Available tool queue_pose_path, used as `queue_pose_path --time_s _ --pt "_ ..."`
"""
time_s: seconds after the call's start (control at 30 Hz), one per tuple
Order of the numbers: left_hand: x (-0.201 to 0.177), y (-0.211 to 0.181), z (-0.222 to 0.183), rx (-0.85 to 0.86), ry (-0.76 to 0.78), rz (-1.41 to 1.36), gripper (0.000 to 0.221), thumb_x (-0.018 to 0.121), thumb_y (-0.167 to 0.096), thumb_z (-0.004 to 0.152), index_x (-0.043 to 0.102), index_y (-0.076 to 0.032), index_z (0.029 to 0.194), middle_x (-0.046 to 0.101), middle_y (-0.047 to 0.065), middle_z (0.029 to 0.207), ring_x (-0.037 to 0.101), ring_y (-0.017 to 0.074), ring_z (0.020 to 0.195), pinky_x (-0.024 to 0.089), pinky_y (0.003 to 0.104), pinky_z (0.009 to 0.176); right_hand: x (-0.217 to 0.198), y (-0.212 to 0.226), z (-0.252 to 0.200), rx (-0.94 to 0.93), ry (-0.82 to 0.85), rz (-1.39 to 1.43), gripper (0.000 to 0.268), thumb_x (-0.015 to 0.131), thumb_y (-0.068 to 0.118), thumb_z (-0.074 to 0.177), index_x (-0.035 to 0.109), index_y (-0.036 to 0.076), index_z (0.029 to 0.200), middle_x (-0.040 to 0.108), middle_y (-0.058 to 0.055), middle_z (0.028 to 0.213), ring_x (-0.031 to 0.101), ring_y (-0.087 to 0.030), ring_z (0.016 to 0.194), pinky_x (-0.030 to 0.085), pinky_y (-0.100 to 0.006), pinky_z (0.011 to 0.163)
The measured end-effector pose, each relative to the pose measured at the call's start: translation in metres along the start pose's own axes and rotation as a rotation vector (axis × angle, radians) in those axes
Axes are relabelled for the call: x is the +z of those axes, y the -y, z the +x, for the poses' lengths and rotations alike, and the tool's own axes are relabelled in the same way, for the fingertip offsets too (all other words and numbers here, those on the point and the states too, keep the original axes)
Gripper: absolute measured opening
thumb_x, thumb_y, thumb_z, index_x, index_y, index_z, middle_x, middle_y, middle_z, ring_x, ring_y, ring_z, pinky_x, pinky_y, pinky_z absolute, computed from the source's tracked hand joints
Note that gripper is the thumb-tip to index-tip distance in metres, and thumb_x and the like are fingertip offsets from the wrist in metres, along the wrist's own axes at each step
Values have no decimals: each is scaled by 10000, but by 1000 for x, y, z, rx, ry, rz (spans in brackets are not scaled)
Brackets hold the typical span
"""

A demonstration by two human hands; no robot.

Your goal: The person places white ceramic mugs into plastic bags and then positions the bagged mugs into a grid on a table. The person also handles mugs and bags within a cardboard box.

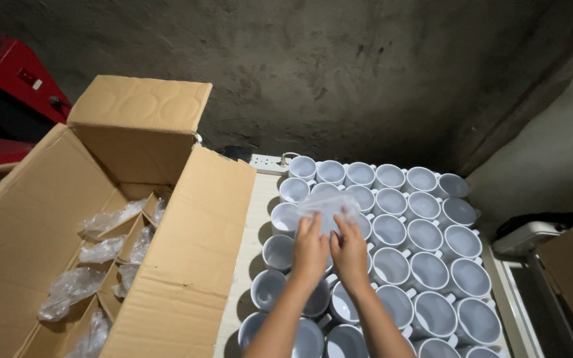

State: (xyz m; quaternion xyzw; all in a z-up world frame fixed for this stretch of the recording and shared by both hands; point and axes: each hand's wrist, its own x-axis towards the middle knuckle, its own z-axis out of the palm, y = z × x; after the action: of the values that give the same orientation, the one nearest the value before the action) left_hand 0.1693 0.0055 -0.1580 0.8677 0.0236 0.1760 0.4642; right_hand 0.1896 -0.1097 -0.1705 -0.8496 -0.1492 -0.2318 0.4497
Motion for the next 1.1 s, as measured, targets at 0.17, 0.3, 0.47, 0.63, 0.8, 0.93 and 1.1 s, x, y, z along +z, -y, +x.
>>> queue_pose_path --time_s 0.17,0.3,0.47,0.63,0.8,0.93,1.1 --pt "-17 -8 -18 41 -75 -22 582 596 6 908 487 -36 1478 497 248 1446 612 445 1188 533 448 942 -22 22 6 161 8 -8 673 685 61 878 448 43 1507 642 -216 1252 604 -257 636 533 -374 640" --pt "-54 -33 -32 38 -75 -109 619 682 -56 862 488 -42 1450 479 243 1425 613 419 1157 566 434 840 -34 4 3 257 29 -91 742 703 77 877 406 0 1553 653 -217 1043 579 -246 670 509 -381 656" --pt "-78 22 -87 39 32 86 726 830 -251 830 471 -97 1442 511 196 1391 613 391 1186 562 444 890 -44 16 10 213 3 -46 735 693 62 863 392 -18 1529 615 -231 1236 598 -242 650 520 -372 653" --pt "-111 32 -125 -335 368 474 1074 974 -344 649 305 -142 1465 339 173 1506 424 425 1357 477 514 1046 -55 17 13 251 9 -24 724 673 54 855 392 -14 1519 609 -211 1340 606 -252 648 521 -375 653" --pt "-77 99 -160 -610 872 752 1203 918 -275 795 49 -337 1624 116 123 1661 328 391 1452 417 601 1113 -54 22 14 224 10 -12 707 673 65 859 403 -22 1506 601 -214 1360 615 -256 657 527 -380 667" --pt "-51 164 -185 -436 671 815 907 660 -134 918 148 -402 1617 259 140 1587 456 441 1294 504 547 1016 -55 22 14 187 7 -10 683 666 58 862 404 -35 1486 568 -226 1420 626 -250 649 527 -382 660" --pt "-51 160 -186 -494 620 933 649 480 -202 1004 231 -423 1561 306 89 1528 472 385 1243 497 557 1018 -56 16 11 229 2 -23 685 673 61 865 428 -23 1499 626 -221 1299 628 -251 706 522 -377 696"
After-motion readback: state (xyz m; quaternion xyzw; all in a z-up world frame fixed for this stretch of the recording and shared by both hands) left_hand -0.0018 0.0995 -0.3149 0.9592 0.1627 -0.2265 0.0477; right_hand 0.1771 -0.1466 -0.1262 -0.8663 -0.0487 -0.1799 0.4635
